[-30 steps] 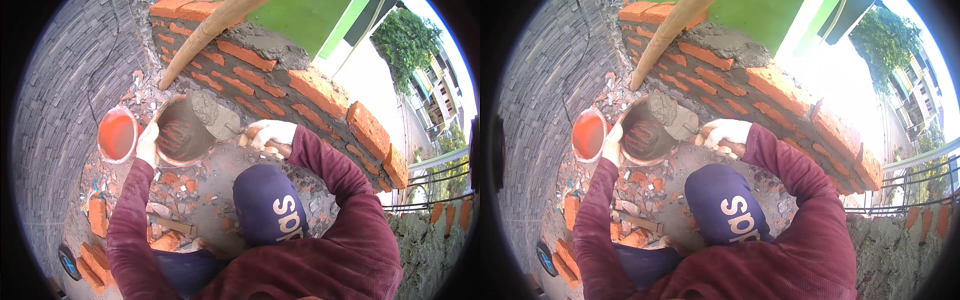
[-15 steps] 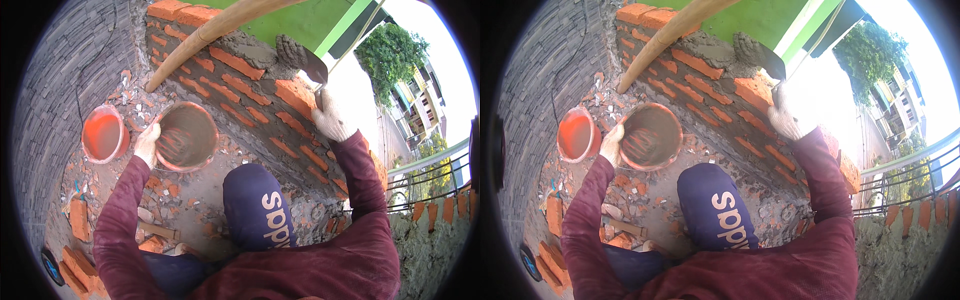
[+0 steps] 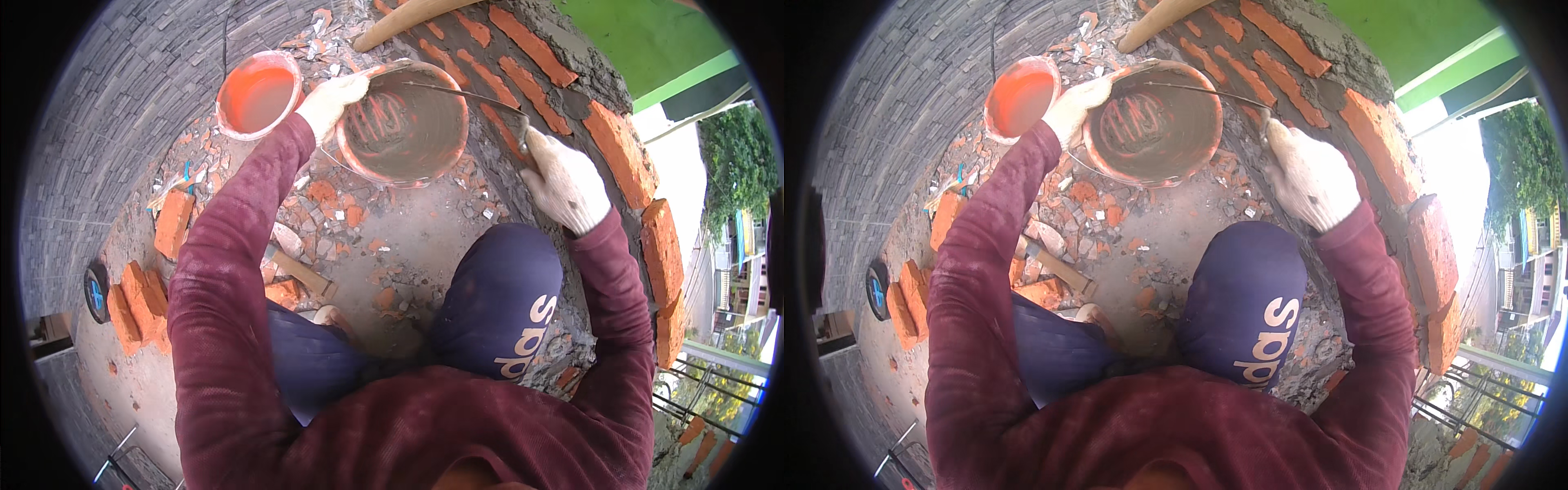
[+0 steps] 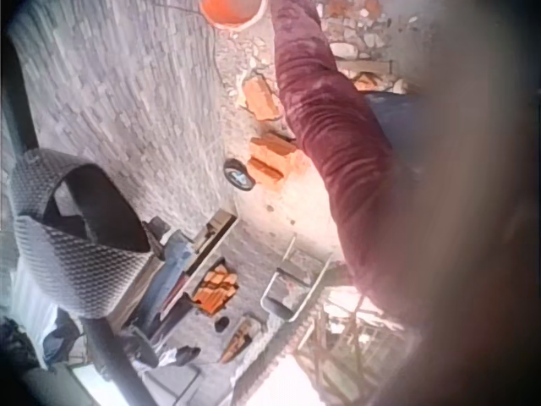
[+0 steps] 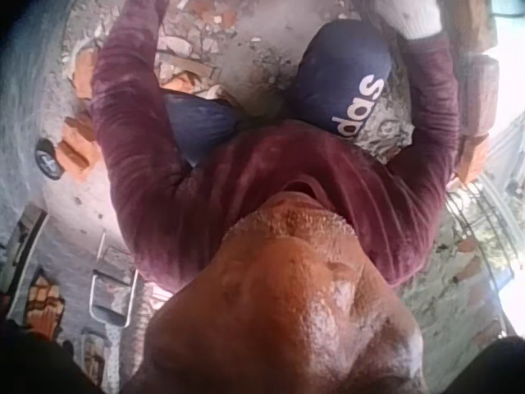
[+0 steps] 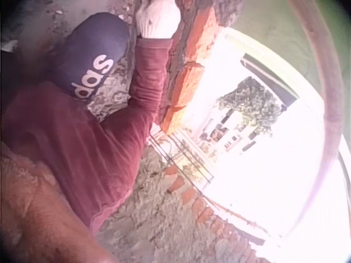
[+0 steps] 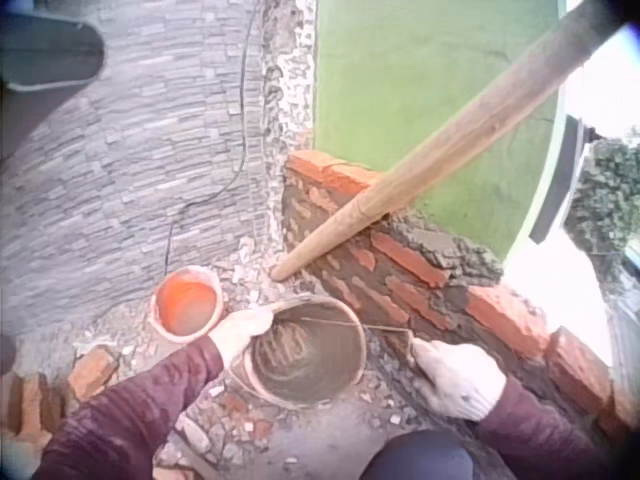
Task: The person scoops mortar from a bucket with a trowel, spreads it on a brick wall, and places bricks one by one. The person repeatedly applies mortar, adjusts brick positions, and taps bricks to align them while building a curved brick wall.
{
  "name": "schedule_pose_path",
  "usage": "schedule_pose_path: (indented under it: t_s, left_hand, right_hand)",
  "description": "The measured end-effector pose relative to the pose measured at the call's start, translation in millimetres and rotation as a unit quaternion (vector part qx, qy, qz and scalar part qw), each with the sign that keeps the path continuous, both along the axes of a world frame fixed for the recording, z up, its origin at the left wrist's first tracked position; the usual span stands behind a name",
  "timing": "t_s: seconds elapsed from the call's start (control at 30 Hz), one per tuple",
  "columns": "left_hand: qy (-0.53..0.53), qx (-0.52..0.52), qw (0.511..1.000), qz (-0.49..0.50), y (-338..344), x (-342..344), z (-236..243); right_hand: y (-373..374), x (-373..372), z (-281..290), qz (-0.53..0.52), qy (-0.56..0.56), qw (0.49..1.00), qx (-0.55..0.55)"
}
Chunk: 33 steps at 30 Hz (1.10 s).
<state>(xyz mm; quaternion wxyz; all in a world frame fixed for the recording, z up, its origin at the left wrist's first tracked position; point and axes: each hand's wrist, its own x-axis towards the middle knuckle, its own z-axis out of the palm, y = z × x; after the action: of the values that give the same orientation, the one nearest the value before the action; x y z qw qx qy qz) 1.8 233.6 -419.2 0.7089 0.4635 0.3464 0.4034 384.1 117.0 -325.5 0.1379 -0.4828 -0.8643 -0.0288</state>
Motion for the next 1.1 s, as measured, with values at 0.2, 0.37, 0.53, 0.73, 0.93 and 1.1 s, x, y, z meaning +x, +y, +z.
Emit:
schedule_pose_path:
  t_s: [0.2, 0.37, 0.53, 0.73, 0.93, 1.1]
  left_hand:
    - [0.091, -0.006, 0.996, -0.006, 11, 1, -9]
    - [0.157, 0.079, 0.984, 0.012, 25, -7, -57]
    - [0.252, 0.097, 0.962, -0.041, 21, 1, -65]
    - [0.307, 0.147, 0.936, -0.087, 33, 10, -65]
    - [0.369, 0.188, 0.905, -0.096, 15, 30, -32]
    - [0.225, 0.128, 0.966, -0.022, 36, 29, -72]
  right_hand:
    - [68, -73, -97, 0.082, -0.129, 0.988, -0.034]
    - [60, -63, -142, 0.075, -0.153, 0.974, -0.15]
    - [46, -61, -134, 0.012, -0.152, 0.949, -0.276]
    - [52, -72, -169, 0.07, -0.18, 0.959, -0.205]
    - [50, -37, -186, -0.053, -0.109, 0.948, -0.295]
    - [41, -42, -187, -0.019, -0.181, 0.938, -0.294]
